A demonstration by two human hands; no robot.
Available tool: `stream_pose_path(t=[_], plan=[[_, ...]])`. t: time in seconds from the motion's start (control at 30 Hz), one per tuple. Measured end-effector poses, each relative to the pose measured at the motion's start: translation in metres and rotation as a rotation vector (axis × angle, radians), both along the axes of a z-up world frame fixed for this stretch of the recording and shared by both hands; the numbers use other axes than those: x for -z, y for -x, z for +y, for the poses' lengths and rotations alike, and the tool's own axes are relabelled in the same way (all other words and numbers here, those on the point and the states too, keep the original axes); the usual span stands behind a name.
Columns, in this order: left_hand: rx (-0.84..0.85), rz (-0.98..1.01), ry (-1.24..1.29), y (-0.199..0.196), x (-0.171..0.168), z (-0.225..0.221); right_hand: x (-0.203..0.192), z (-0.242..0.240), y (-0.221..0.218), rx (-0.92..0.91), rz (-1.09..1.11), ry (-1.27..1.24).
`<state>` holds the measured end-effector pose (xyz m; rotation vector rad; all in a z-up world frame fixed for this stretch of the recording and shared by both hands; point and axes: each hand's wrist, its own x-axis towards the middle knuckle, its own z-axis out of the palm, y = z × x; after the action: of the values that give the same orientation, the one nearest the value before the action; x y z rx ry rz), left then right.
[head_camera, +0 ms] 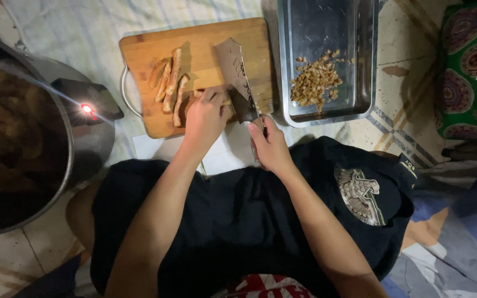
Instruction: Cutting strips of food into smaller pieces using a cleaver on a wooden cutting board while sitting on the floor.
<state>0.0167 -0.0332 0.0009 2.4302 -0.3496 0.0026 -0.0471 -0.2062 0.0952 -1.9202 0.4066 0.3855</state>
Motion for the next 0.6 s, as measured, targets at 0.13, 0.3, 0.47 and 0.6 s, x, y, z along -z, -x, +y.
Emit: stream_pose_path(t=[0.13, 0.3, 0.47, 0.6], plan=[[0.032, -0.033, -0.047, 0.001, 0.025, -0.002, 0.004, 0.000, 0.001, 0.009, -0.001, -0.015], [0.034, -0.013, 0.035, 0.001, 0.022, 0.000, 0.005, 0.000, 0.003, -0.025, -0.034, 0.025], [0.025, -0.012, 0.056, 0.001, 0.019, 0.001, 0.008, -0.003, 0.004, -0.034, -0.033, 0.034], [0.004, -0.053, 0.024, -0.002, 0.017, 0.000, -0.007, 0.003, 0.002, -0.012, -0.033, 0.037]])
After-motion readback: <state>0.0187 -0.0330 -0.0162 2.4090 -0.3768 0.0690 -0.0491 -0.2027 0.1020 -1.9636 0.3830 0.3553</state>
